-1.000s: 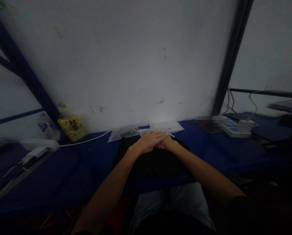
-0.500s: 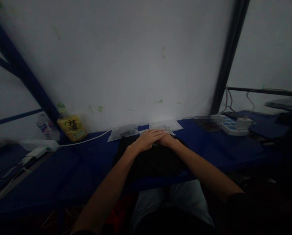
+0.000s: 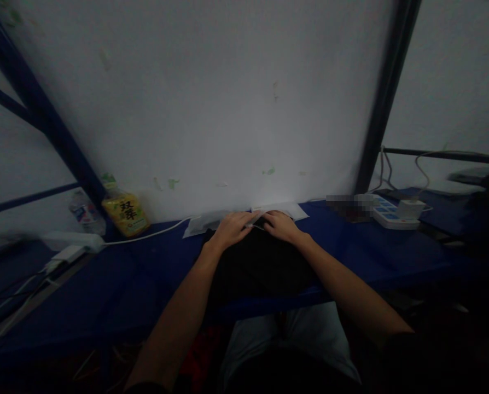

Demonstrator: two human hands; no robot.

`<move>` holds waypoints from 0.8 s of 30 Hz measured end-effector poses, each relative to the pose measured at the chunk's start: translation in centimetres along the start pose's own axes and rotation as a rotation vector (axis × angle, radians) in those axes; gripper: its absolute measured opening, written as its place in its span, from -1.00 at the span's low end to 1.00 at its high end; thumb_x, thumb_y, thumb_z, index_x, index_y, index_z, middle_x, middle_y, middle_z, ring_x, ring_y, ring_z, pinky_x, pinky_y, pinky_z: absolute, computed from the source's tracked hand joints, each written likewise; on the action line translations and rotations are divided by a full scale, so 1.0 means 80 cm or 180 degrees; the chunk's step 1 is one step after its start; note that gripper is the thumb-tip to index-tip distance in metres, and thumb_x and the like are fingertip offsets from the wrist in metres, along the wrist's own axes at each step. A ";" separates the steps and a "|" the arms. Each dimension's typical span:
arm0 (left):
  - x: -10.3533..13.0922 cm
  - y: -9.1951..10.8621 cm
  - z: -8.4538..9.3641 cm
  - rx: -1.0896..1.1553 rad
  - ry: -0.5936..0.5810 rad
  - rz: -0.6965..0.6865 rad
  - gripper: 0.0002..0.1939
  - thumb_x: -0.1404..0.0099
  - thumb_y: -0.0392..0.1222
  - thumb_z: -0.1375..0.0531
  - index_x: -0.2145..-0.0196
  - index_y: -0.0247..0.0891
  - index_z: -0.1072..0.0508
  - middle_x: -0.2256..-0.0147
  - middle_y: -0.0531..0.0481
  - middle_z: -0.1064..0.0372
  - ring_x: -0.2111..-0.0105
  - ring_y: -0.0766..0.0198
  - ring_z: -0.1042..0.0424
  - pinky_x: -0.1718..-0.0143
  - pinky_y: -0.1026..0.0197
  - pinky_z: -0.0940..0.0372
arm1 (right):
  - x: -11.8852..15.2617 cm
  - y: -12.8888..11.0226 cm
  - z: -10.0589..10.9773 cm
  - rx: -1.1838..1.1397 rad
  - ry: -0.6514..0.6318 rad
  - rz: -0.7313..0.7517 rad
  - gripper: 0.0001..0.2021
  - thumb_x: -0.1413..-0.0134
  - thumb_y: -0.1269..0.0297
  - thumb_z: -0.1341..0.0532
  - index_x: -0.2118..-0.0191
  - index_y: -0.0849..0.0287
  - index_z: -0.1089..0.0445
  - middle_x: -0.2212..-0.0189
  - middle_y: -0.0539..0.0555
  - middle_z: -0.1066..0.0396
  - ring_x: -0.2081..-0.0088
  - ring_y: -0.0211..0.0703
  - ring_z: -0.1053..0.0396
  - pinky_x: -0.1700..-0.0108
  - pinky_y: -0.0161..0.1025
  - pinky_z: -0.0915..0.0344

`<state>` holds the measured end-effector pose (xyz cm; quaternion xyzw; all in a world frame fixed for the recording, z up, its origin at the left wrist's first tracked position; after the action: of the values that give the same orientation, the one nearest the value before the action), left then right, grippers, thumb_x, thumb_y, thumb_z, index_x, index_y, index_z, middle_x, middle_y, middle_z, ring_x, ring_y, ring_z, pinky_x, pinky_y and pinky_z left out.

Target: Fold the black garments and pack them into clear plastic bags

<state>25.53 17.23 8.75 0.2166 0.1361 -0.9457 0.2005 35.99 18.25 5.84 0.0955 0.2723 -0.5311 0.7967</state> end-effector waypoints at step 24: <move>-0.002 0.012 0.020 -0.0674 0.0520 0.0073 -0.76 -0.40 -0.24 -0.01 0.24 -0.29 -0.47 0.29 -0.11 -0.44 0.23 0.18 -0.39 0.21 0.17 -0.26 | 0.018 -0.060 0.062 0.0016 0.0983 0.0632 -0.73 -0.30 0.24 -0.01 0.04 0.15 -0.38 0.18 0.16 -0.40 0.10 -0.06 -0.30 0.04 -0.15 -0.23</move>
<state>25.52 15.93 10.04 0.2721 0.2485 -0.9029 0.2212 33.72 12.89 9.89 0.2043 0.3793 -0.4296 0.7936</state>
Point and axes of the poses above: each hand's wrist, its own x-axis away from the middle knuckle, its own z-axis out of the back of the hand, y = z × x, the point moved 10 cm from there along -x, towards the middle knuckle
